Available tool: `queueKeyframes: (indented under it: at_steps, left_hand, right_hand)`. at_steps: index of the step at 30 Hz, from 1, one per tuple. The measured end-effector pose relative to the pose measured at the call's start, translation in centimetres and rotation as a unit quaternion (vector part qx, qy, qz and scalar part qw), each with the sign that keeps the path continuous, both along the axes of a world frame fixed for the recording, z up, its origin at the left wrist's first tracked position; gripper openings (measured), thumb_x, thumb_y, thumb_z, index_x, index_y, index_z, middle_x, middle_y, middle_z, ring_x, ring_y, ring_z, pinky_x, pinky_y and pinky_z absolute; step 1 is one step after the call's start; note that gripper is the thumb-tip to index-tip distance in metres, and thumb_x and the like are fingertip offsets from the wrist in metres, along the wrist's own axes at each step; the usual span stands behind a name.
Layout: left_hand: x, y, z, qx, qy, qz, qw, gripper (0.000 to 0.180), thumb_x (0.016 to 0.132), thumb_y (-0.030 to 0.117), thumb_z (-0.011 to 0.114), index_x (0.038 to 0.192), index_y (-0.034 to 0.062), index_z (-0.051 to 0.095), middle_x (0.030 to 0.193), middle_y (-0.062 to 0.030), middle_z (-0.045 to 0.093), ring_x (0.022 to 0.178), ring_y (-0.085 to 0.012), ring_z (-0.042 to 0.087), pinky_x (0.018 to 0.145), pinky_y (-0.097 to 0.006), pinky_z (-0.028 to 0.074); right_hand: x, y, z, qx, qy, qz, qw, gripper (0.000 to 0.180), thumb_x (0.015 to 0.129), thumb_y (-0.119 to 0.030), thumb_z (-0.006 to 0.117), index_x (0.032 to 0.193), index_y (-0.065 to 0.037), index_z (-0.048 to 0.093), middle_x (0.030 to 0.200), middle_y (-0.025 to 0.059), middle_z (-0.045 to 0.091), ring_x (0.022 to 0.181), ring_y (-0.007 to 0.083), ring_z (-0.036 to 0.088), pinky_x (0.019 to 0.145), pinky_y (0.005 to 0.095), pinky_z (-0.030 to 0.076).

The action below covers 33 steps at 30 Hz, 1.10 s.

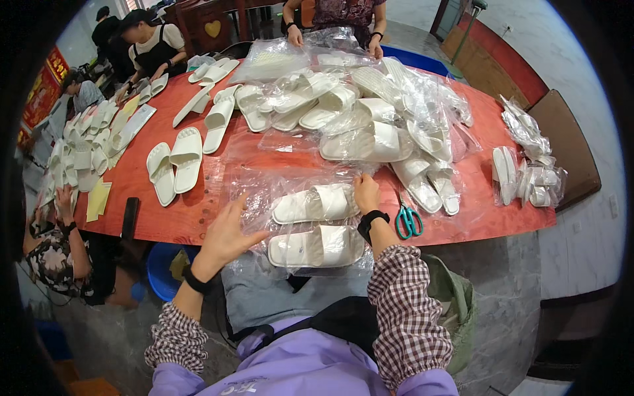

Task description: Packing white slippers into individual plastic bags and then into a larger green storage sack.

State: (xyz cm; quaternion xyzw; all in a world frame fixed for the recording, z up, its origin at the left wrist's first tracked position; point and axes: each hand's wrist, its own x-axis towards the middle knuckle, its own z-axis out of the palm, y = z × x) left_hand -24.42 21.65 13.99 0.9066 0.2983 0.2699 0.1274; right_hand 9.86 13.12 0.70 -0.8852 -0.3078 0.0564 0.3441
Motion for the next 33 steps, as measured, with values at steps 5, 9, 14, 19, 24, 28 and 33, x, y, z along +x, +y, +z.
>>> queueKeyframes:
  at_steps: [5,9,14,19,24,28,33]
  left_hand:
    - [-1.9,4.0,-3.6,-0.249,0.022,0.045,0.967,0.022,0.084,0.02,0.065,0.097,0.0016,0.062,0.078,-0.0129,0.065,0.076,-0.0219,0.065,0.063,-0.034,0.049]
    - [-5.9,7.6,-7.6,-0.328,-0.009,0.106,0.939,0.016,0.082,0.015,0.063,0.079,-0.0004,0.061,0.066,-0.0133,0.063,0.067,-0.0275,0.065,0.06,-0.038,0.049]
    - [-3.7,5.0,-3.8,-0.051,-0.032,0.095,0.994,0.024,0.077,0.009,0.067,0.098,0.0007,0.06,0.097,-0.0158,0.064,0.091,-0.0328,0.062,0.077,-0.041,0.049]
    - [-1.2,1.7,1.1,0.009,0.02,-0.202,0.979,0.033,0.086,0.015,0.06,0.116,0.0011,0.057,0.113,-0.0193,0.062,0.104,-0.0381,0.058,0.085,-0.043,0.047]
    - [-0.7,0.1,-0.6,-0.338,0.336,-0.256,0.841,0.036,0.093,0.022,0.055,0.122,-0.0004,0.056,0.119,-0.0198,0.06,0.107,-0.0389,0.057,0.091,-0.041,0.046]
    - [-5.9,4.0,-4.6,-0.37,0.269,-0.431,0.778,0.042,0.095,0.021,0.054,0.132,0.0018,0.052,0.123,-0.0144,0.061,0.108,-0.0304,0.061,0.095,-0.038,0.046]
    - [-3.8,7.8,-4.5,-0.576,0.179,-0.291,0.742,0.04,0.096,0.008,0.047,0.135,-0.0005,0.047,0.122,-0.0119,0.061,0.107,-0.0207,0.061,0.094,-0.033,0.048]
  right_hand:
    - [0.0,-0.4,-0.2,0.039,-0.024,0.039,0.998,0.03,0.093,-0.031,0.05,0.098,-0.003,0.059,0.09,0.0265,0.064,0.088,0.0476,0.06,0.074,0.0546,0.045]
    - [0.2,-1.1,-1.1,0.019,-0.019,0.0,1.0,0.033,0.096,-0.034,0.046,0.1,-0.004,0.057,0.091,0.0275,0.064,0.087,0.0475,0.06,0.072,0.0563,0.045]
    - [0.8,-1.3,-0.6,-0.038,-0.027,-0.028,0.999,0.033,0.097,-0.036,0.046,0.102,-0.004,0.055,0.09,0.027,0.065,0.086,0.0476,0.061,0.073,0.0569,0.046]
    - [0.4,-0.4,-0.3,-0.043,-0.02,-0.019,0.999,0.033,0.097,-0.034,0.044,0.103,-0.004,0.055,0.092,0.0293,0.063,0.09,0.0486,0.059,0.074,0.0566,0.044]
    - [-0.3,-0.3,-0.1,-0.046,-0.036,-0.018,0.998,0.032,0.097,-0.032,0.045,0.099,-0.002,0.054,0.09,0.0274,0.065,0.085,0.0473,0.062,0.073,0.0566,0.046]
    - [0.0,-0.5,-0.2,-0.03,-0.042,-0.011,0.999,0.031,0.097,-0.03,0.045,0.099,0.0,0.053,0.09,0.0276,0.065,0.086,0.047,0.062,0.073,0.0565,0.046]
    - [-0.2,-0.9,0.4,-0.038,-0.056,-0.014,0.998,0.028,0.097,-0.027,0.046,0.099,0.0,0.051,0.089,0.0274,0.064,0.085,0.0472,0.061,0.073,0.0568,0.045]
